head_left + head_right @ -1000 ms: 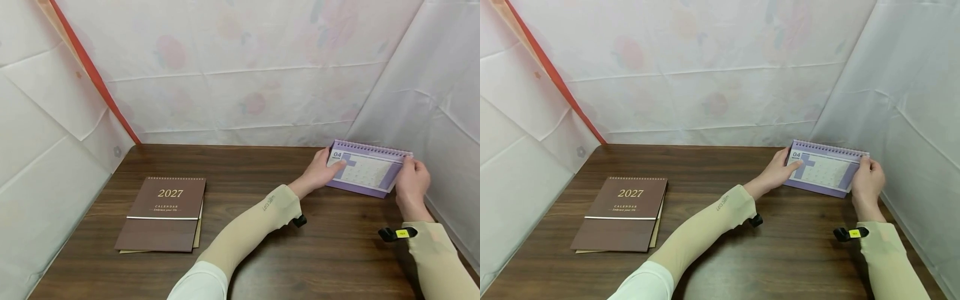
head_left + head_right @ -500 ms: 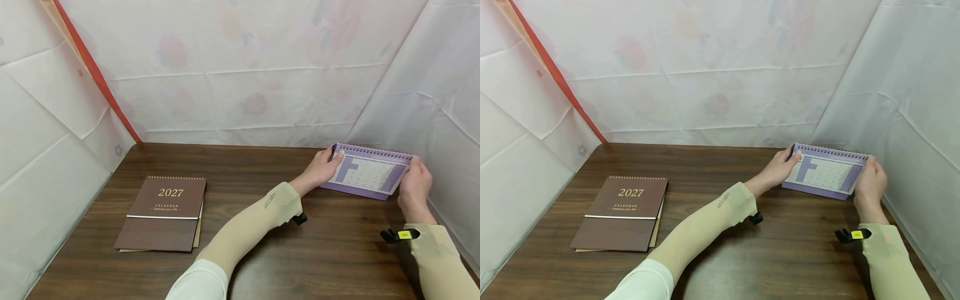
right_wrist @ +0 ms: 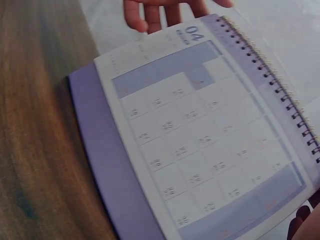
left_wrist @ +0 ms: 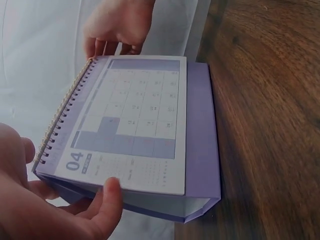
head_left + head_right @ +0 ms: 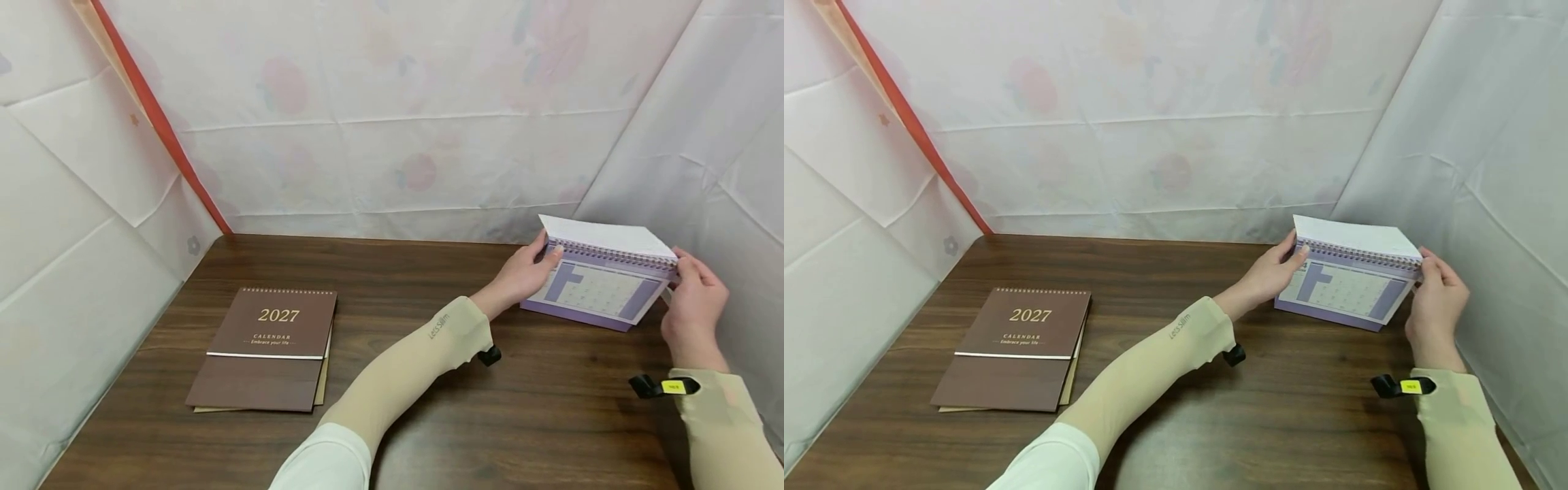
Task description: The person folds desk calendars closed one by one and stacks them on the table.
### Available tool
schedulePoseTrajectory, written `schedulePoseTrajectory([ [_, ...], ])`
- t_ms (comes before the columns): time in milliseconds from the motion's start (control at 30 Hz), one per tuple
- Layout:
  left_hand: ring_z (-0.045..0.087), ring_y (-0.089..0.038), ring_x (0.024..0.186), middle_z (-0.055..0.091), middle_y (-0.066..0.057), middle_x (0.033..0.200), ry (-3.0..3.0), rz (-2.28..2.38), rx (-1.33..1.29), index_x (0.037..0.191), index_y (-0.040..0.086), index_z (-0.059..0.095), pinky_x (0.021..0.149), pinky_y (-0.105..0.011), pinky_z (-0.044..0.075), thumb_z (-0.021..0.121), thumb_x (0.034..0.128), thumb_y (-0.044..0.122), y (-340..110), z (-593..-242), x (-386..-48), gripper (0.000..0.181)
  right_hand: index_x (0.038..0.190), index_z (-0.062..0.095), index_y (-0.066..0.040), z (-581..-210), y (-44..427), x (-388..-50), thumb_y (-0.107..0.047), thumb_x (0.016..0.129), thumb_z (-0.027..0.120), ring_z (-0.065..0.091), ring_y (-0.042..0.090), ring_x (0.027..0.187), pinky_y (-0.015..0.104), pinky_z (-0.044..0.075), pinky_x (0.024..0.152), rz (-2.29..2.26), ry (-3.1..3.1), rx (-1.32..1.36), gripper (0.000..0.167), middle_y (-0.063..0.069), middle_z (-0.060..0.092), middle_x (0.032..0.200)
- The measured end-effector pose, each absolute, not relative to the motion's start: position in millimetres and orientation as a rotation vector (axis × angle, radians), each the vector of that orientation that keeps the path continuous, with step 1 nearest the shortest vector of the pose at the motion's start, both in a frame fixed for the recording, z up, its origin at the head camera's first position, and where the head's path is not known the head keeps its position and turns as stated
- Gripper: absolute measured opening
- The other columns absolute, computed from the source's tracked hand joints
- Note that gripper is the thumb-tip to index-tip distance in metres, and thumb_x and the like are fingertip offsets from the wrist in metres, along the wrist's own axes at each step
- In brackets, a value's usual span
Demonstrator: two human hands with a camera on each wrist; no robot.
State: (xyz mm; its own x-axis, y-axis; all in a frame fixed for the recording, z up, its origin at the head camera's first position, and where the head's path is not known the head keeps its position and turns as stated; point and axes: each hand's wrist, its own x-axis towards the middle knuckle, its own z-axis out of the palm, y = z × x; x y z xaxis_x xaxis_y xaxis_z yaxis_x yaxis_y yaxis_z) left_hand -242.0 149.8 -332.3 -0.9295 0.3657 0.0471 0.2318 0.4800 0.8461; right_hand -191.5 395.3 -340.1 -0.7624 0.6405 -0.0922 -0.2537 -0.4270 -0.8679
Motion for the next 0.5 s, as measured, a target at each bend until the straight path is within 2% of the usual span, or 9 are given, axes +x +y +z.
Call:
schedulePoseTrajectory([
  [100, 0.037, -0.005, 0.138, 0.042, 0.014, 0.152, 2.601, 1.488, 0.499, 0.157, 0.035, 0.028, 0.109, -0.028, 0.035, 0.041, 0.1038, 0.053, 147.6, -332.0, -242.8, 0.058, 0.111, 0.076, -0.001, -336.8, 395.9, -192.7, 0.0, 0.094, 0.066, 0.06, 0.011, 0.085, 0.016, 0.048, 0.064, 2.185, -1.191, -0.532, 0.02, 0.003, 0.068, 0.103],
  [200, 0.044, -0.005, 0.132, 0.048, 0.015, 0.147, 2.612, 1.587, 0.48, 0.153, 0.038, 0.036, 0.105, -0.029, 0.04, 0.046, 0.1035, 0.049, 146.3, -333.5, -243.3, 0.052, 0.11, 0.075, 0.004, -335.5, 395.1, -193.4, 0.008, 0.089, 0.067, 0.062, 0.014, 0.078, 0.018, 0.051, 0.062, 2.174, -1.146, -0.497, 0.022, 0.007, 0.069, 0.1],
  [333, 0.056, -0.001, 0.115, 0.058, 0.016, 0.135, 2.626, 1.722, 0.474, 0.147, 0.038, 0.048, 0.091, -0.023, 0.047, 0.056, 0.1019, 0.041, 147.1, -334.0, -243.7, 0.046, 0.111, 0.072, 0.008, -335.2, 395.8, -192.4, 0.013, 0.085, 0.07, 0.062, 0.015, 0.077, 0.019, 0.051, 0.06, 2.162, -1.115, -0.444, 0.027, 0.009, 0.069, 0.097],
  [500, 0.061, 0.003, 0.094, 0.067, 0.014, 0.121, 2.668, 1.812, 0.407, 0.136, 0.036, 0.062, 0.076, -0.018, 0.049, 0.064, 0.0989, 0.034, 147.8, -330.3, -242.5, 0.037, 0.11, 0.072, 0.008, -334.6, 397.8, -189.2, 0.018, 0.08, 0.073, 0.066, 0.016, 0.084, 0.02, 0.051, 0.06, 2.14, -1.104, -0.422, 0.032, 0.009, 0.072, 0.095],
])
